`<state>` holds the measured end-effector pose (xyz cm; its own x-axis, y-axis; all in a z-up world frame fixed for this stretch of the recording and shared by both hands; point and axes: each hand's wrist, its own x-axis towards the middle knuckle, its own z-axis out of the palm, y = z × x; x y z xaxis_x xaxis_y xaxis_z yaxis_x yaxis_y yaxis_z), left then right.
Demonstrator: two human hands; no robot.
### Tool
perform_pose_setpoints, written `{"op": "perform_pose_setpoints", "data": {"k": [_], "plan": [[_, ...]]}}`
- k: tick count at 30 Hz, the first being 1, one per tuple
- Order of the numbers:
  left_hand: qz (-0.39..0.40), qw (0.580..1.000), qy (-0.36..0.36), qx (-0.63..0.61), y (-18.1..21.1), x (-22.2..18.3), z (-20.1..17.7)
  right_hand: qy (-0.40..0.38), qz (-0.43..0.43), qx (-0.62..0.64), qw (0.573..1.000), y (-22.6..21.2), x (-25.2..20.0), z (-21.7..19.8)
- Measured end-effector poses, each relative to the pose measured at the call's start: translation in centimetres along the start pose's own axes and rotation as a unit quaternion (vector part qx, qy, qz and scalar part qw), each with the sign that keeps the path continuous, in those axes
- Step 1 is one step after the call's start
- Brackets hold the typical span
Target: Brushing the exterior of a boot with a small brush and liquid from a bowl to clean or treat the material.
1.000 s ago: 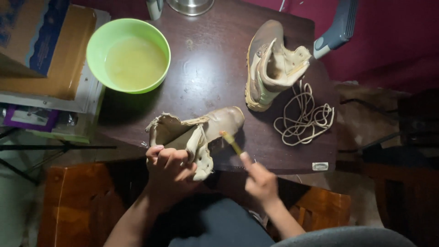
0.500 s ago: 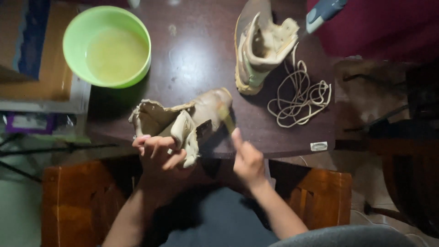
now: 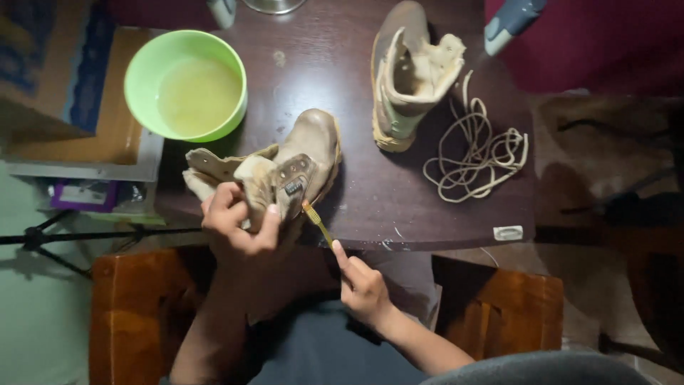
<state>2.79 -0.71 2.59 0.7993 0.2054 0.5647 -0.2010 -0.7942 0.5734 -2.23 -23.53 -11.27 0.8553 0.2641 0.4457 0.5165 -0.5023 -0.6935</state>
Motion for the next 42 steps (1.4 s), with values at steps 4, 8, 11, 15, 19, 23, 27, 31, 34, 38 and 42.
{"op": "perform_pose_setpoints", "data": {"k": [4, 8, 11, 15, 19, 23, 27, 31, 34, 38, 42], "plan": [[-0.126, 0.978, -0.021, -0.164, -0.5, 1.4, -0.7, 0.023, -0.061, -0.065, 0.996, 2.0, 4.6, -1.3], [-0.218, 0.947, 0.04, -0.235, -1.1, 1.8, -0.1, -0.046, -0.072, 0.027, 0.996, -0.5, 6.1, -3.5], [-0.232, 0.94, 0.047, -0.244, -1.5, 1.7, 0.0, -0.076, -0.112, -0.038, 0.99, 0.1, 4.2, -3.7], [-0.224, 0.938, 0.056, -0.257, -2.0, 1.3, 0.4, -0.018, -0.127, -0.077, 0.989, 3.1, 10.6, -6.4], [-0.236, 0.938, 0.061, -0.245, -1.7, 1.5, 0.1, -0.083, -0.08, -0.068, 0.991, 1.2, 10.0, -8.3], [-0.234, 0.944, 0.036, -0.229, -2.2, 0.9, -0.2, -0.077, -0.102, -0.167, 0.978, 5.3, 12.9, -8.6], [-0.216, 0.952, 0.048, -0.213, -3.3, 0.6, 0.0, -0.104, -0.082, -0.149, 0.98, 3.4, 13.6, -9.5], [-0.187, 0.963, 0.024, -0.191, -4.4, 0.3, -0.5, -0.157, -0.063, -0.116, 0.979, 1.8, 11.8, -10.1], [-0.149, 0.972, -0.005, -0.179, -4.8, 0.0, -0.9, -0.13, -0.061, -0.161, 0.976, 3.1, 14.2, -8.8], [-0.118, 0.976, -0.004, -0.18, -5.5, 0.4, -0.8, -0.106, -0.074, -0.149, 0.98, 4.5, 15.2, -7.4], [-0.129, 0.974, 0.009, -0.183, -4.6, 0.7, -0.8, -0.124, -0.024, -0.097, 0.987, 4.4, 10.2, -8.0]]}}
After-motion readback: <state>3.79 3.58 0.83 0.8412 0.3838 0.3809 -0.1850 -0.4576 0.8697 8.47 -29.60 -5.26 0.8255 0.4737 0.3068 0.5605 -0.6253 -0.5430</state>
